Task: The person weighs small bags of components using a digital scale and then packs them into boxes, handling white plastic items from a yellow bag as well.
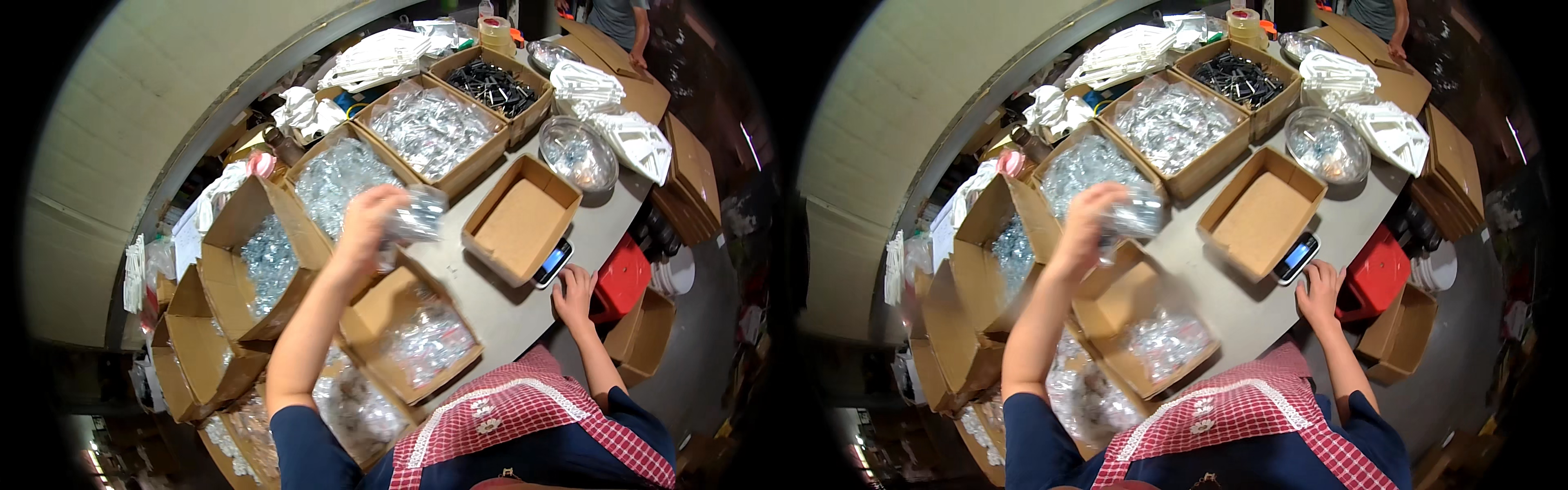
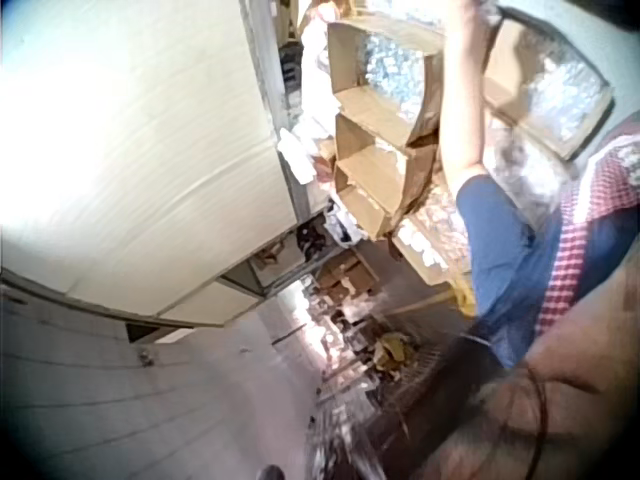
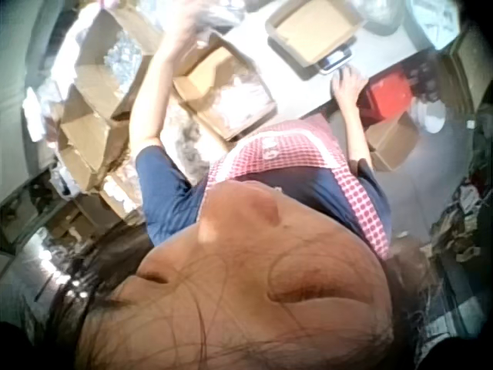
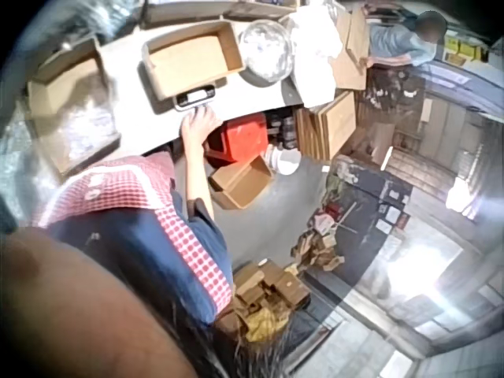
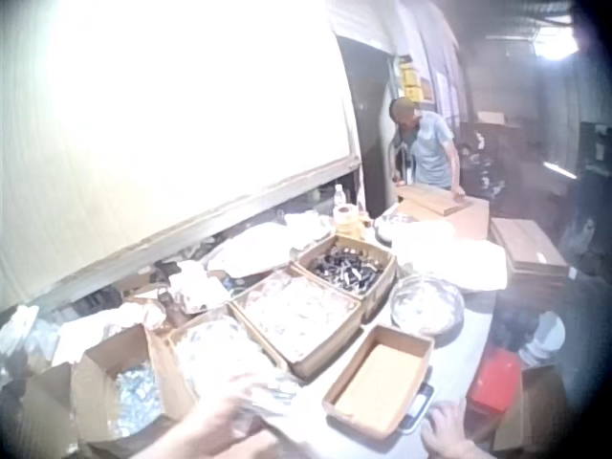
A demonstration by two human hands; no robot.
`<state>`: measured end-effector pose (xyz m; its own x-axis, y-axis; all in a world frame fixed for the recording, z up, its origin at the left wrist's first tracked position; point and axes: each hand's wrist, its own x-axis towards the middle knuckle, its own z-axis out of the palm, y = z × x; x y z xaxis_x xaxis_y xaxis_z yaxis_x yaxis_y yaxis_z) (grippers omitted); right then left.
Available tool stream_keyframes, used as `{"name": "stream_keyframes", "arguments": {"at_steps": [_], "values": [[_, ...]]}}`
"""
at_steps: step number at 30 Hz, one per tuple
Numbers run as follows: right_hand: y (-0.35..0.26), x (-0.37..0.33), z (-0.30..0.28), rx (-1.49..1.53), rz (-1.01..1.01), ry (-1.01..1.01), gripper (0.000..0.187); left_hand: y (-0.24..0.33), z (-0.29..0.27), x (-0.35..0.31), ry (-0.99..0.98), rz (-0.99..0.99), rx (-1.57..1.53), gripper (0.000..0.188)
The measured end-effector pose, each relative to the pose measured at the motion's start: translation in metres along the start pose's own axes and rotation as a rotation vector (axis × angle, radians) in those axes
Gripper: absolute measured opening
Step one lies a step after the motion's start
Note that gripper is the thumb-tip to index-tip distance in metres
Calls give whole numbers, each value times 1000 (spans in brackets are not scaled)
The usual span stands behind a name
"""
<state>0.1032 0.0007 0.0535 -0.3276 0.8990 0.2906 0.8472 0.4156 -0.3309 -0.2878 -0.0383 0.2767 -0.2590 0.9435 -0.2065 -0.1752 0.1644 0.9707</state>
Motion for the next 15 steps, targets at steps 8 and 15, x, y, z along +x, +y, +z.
{"name": "stream_keyframes", "arguments": {"at_steps": [8,15], "values": [[120,118,-12,390,-194,-19,10,-76,100,91,-101,144,805,31],[142,132,-12,310,-285,5,18,-128,-85,166,900,-186,1352,23]]}}
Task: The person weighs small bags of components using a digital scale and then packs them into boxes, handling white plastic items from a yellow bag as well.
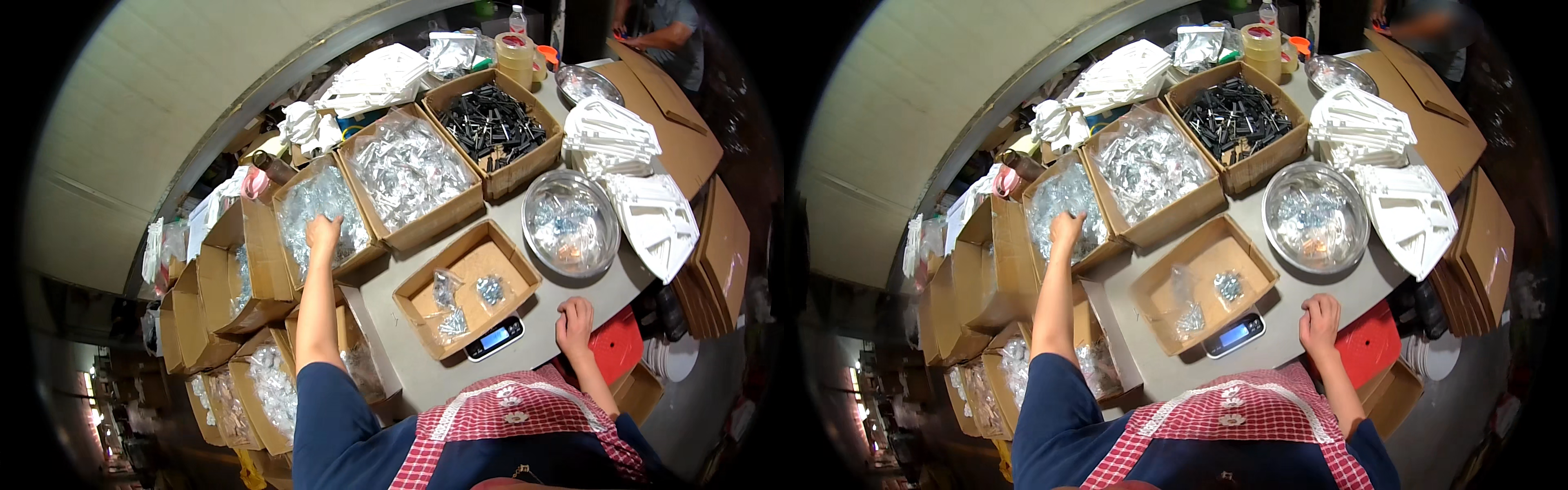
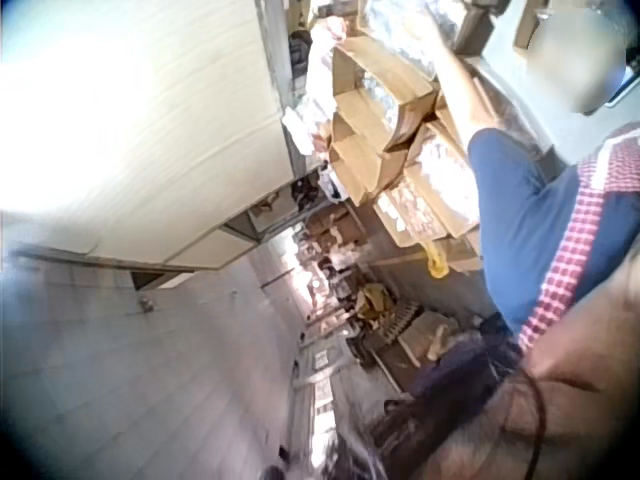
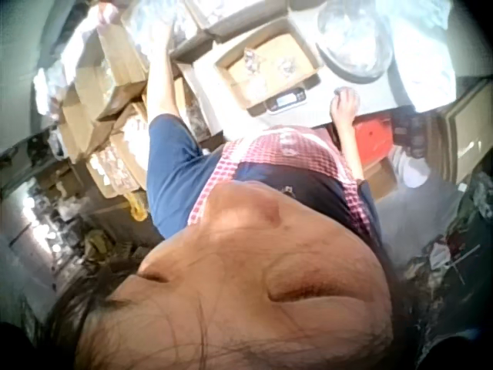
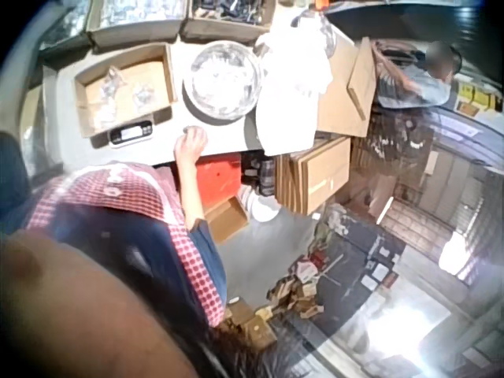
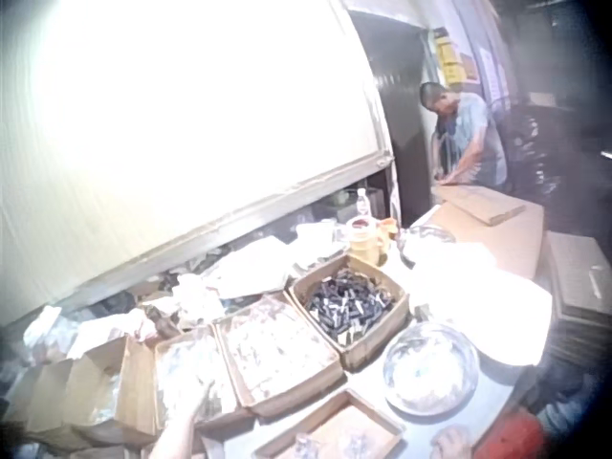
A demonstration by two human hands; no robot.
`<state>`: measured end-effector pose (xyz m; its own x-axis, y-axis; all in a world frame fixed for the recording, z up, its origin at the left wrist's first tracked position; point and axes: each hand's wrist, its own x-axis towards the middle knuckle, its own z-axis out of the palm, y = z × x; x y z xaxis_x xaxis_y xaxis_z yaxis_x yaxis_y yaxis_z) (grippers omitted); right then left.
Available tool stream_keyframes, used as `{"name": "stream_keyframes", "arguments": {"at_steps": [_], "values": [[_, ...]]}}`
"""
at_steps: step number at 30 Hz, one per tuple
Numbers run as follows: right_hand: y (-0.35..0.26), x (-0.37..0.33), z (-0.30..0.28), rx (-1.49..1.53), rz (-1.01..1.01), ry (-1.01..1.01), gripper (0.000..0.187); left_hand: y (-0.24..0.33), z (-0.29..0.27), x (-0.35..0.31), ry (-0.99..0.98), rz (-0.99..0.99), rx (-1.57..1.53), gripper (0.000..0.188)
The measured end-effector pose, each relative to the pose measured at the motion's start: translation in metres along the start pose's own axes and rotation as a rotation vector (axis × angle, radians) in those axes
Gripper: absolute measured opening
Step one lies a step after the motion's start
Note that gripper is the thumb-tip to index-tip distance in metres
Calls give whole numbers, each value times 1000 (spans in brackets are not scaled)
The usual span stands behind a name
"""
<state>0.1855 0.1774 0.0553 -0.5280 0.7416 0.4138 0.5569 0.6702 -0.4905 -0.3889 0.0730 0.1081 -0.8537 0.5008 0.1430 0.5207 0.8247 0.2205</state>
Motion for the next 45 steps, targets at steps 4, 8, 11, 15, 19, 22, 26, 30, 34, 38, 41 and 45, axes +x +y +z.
{"name": "stream_keyframes", "arguments": {"at_steps": [4,8,11,15,19,22,26,30,34,38,41,45], "values": [[10,1,-4,110,-23,-66,21,-31,24,16,79,-130,-476,20],[16,5,-8,74,-50,-113,25,21,-8,10,76,-331,-1225,16],[22,7,-5,58,-138,-153,31,65,-45,11,126,-398,-1608,8],[30,1,7,27,-183,-139,29,86,-48,25,-110,-274,-1547,12],[32,3,8,10,-177,-157,31,181,-13,26,-239,-40,-735,27],[29,7,1,43,-209,-175,34,175,42,51,-161,164,-281,35],[30,8,-5,80,-187,-177,37,190,58,62,2,238,-425,17],[28,12,-9,75,-147,-235,36,186,28,45,-174,145,-985,13],[26,15,-11,66,-131,-218,32,202,-39,2,-647,43,-1334,17],[28,13,-8,51,-145,-214,28,216,-92,-49,-1147,235,-1141,24],[27,13,-7,34,-127,-212,28,253,-98,-83,-1324,636,-893,23],[31,5,-2,42,-87,-232,28,306,-75,-83,-1081,748,-638,23]]}}
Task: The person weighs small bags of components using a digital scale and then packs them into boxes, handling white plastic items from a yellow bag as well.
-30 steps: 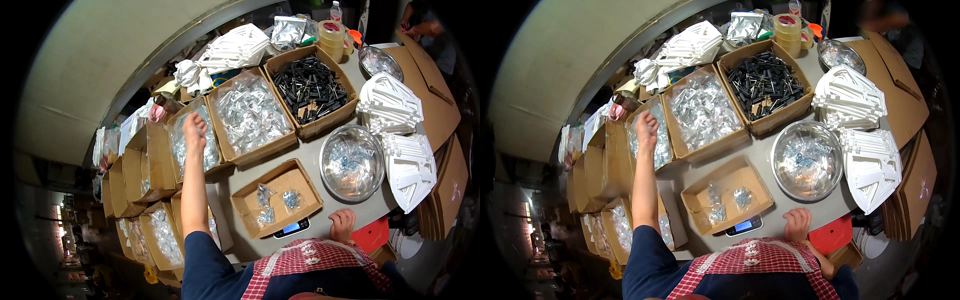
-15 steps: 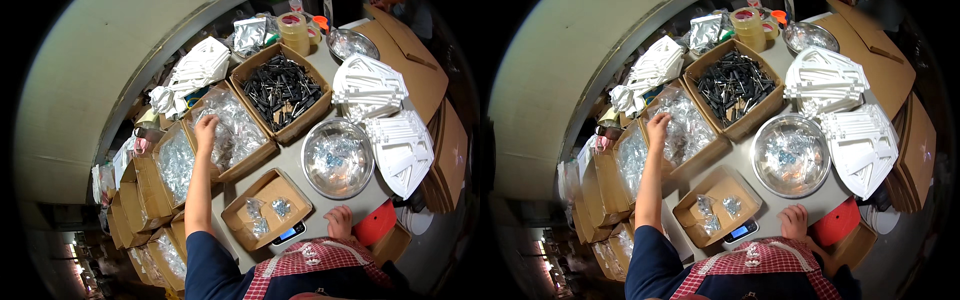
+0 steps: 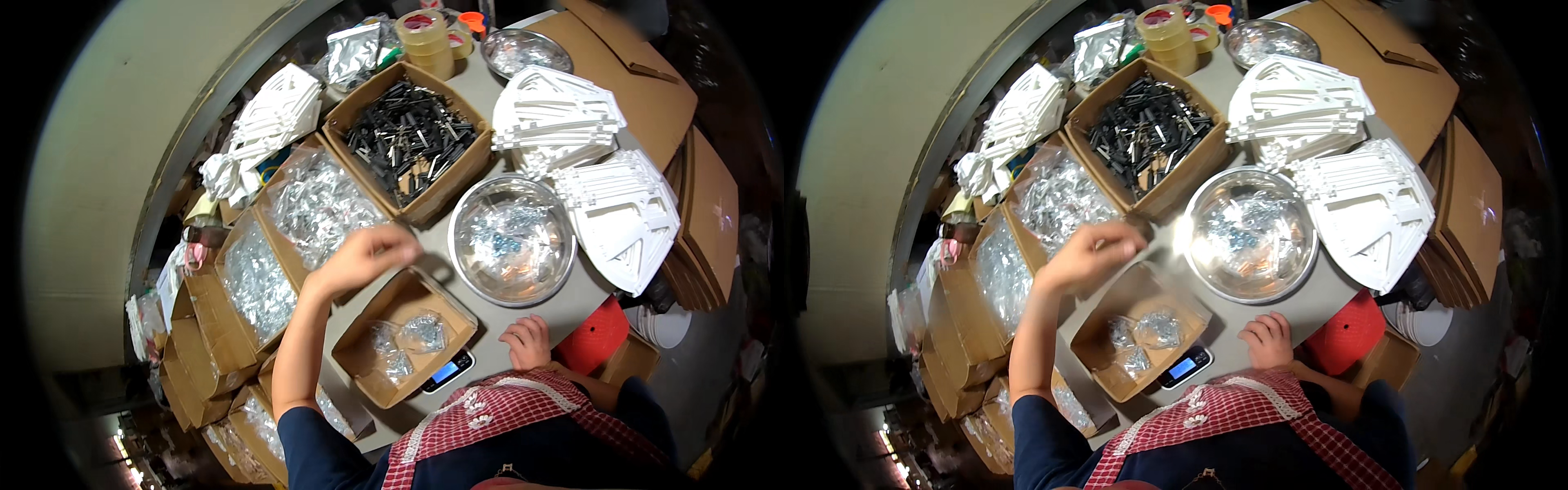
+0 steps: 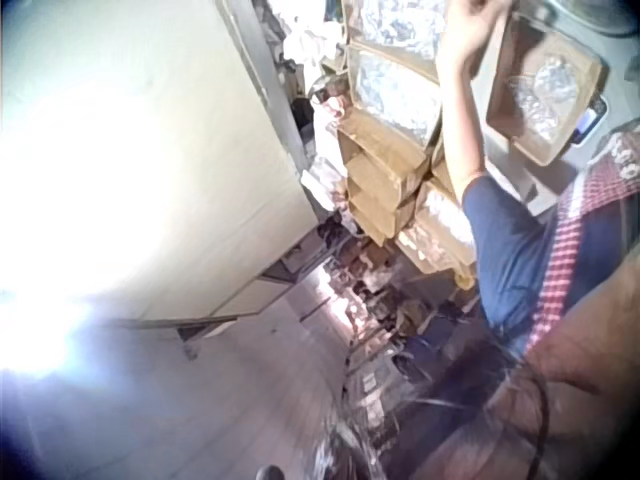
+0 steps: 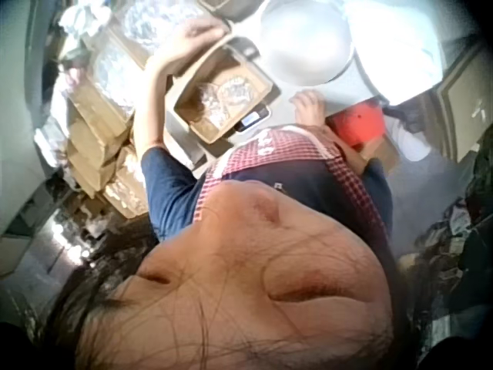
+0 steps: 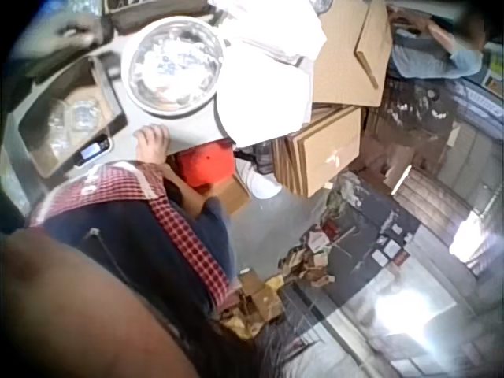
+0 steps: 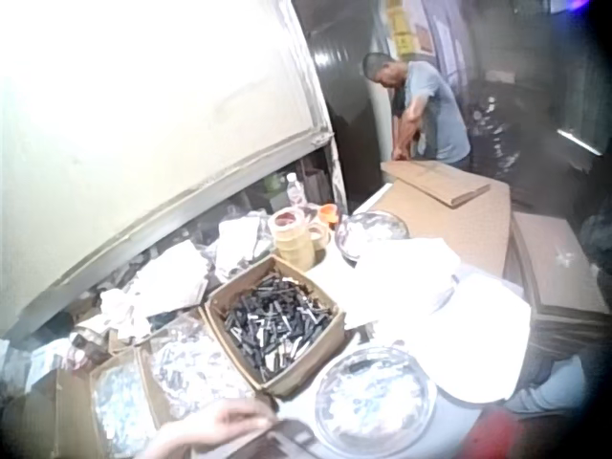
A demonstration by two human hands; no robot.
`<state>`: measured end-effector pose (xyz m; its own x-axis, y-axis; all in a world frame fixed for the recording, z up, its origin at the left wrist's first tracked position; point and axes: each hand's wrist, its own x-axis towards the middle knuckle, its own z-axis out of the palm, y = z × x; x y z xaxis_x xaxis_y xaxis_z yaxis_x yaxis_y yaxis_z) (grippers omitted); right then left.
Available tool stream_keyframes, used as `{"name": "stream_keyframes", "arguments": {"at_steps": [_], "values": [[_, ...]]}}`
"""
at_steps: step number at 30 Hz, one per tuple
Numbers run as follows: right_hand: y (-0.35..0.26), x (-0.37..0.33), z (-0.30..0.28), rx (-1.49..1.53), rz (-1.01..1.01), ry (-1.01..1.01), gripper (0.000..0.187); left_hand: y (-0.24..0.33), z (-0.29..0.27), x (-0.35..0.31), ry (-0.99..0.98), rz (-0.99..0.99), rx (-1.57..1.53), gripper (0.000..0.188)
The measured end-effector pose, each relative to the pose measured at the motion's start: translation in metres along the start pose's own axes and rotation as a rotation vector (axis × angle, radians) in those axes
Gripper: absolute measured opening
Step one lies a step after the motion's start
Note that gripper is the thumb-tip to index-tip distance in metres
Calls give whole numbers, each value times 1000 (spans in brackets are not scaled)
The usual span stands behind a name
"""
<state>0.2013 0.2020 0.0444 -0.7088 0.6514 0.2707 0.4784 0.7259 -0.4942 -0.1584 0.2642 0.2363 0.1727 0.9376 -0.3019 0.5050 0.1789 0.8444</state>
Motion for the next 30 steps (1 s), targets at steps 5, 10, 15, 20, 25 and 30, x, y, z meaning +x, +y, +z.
{"name": "stream_keyframes", "arguments": {"at_steps": [5,10,15,20,25,30], "values": [[3,0,-3,31,-33,-6,29,-49,-10,122,492,-74,376,27],[8,-6,-6,75,-98,11,31,-97,-10,190,322,-250,705,34],[18,-6,-3,99,-114,13,30,-89,-13,160,741,8,285,22],[15,-6,-1,141,-106,-73,27,-16,-21,57,595,184,-599,20],[7,-8,9,81,-95,26,27,18,-1,-51,423,20,-560,23],[-1,-3,0,114,-94,4,25,-11,49,-122,414,-186,-321,23]]}}
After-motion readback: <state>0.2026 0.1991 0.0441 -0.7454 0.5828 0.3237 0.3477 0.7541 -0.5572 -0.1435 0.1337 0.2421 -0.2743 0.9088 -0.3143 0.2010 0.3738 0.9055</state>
